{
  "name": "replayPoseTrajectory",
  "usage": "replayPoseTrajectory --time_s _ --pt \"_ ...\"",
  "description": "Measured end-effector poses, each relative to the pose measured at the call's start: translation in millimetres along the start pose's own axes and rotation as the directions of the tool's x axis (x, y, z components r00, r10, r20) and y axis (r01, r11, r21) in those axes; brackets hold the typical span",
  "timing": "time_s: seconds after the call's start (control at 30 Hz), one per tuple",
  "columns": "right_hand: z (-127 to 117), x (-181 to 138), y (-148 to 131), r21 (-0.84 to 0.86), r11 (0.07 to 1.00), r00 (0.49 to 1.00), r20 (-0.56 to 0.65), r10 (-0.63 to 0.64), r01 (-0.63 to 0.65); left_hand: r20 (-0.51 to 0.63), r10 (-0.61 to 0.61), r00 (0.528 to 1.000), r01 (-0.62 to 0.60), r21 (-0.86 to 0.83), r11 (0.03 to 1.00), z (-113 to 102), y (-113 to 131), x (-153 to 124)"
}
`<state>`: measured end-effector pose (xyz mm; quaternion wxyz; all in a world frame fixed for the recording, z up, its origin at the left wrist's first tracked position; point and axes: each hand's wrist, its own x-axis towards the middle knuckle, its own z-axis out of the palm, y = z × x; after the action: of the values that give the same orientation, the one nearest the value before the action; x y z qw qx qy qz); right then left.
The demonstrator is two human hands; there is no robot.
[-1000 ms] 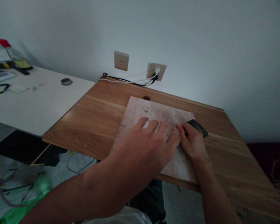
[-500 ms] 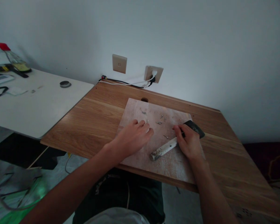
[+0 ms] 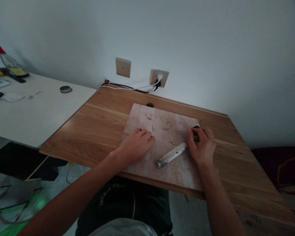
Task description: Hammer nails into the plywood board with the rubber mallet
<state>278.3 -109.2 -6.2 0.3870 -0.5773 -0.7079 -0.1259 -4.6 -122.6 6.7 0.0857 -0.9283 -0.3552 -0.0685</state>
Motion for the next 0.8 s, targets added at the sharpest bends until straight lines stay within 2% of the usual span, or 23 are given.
replayPoseTrajectory --time_s 0.07,0.13,0.2,0.27,0.4,0.5,0.67,0.8 --pt "-8.9 -0.5 -2.2 -0.085 0.996 0.999 -0.046 0.011 -0.015 -0.007 -0.002 1.0 0.003 0.009 1.0 2.2 1.9 -0.7" --pt "-19.1 -4.9 -5.0 -0.161 0.983 0.995 -0.06 0.076 -0.085 -0.021 -0.015 1.0 0.015 0.005 1.0 4.8 3.9 -1.9" --pt "-27.9 -12.9 -5.6 -0.233 0.956 0.983 0.002 0.186 -0.18 -0.032 -0.032 0.999 0.032 -0.012 0.999 7.1 5.4 -3.3" --pt "-33.2 -21.8 -2.7 -0.257 0.932 0.947 0.128 0.294 -0.254 -0.036 -0.048 0.998 0.047 -0.036 0.998 8.4 6.0 -4.5" --pt "-32.7 -29.8 7.3 -0.019 0.904 0.841 0.36 0.404 -0.426 -0.023 -0.068 0.997 0.067 -0.066 0.996 7.8 5.6 -5.1" --pt "-28.6 -26.5 8.9 0.116 0.832 0.782 0.432 0.45 -0.543 -0.011 -0.083 0.996 0.082 -0.078 0.994 7.4 5.9 -4.0" --pt "-22.2 -24.3 5.3 0.138 0.788 0.76 0.406 0.507 -0.6 0.005 -0.102 0.995 0.102 -0.082 0.991 11.3 7.2 -2.7" --pt "-16.5 -28.9 0.9 0.08 0.84 0.795 0.384 0.47 -0.536 -0.005 -0.101 0.995 0.1 -0.089 0.991 14.7 6.7 -4.2"
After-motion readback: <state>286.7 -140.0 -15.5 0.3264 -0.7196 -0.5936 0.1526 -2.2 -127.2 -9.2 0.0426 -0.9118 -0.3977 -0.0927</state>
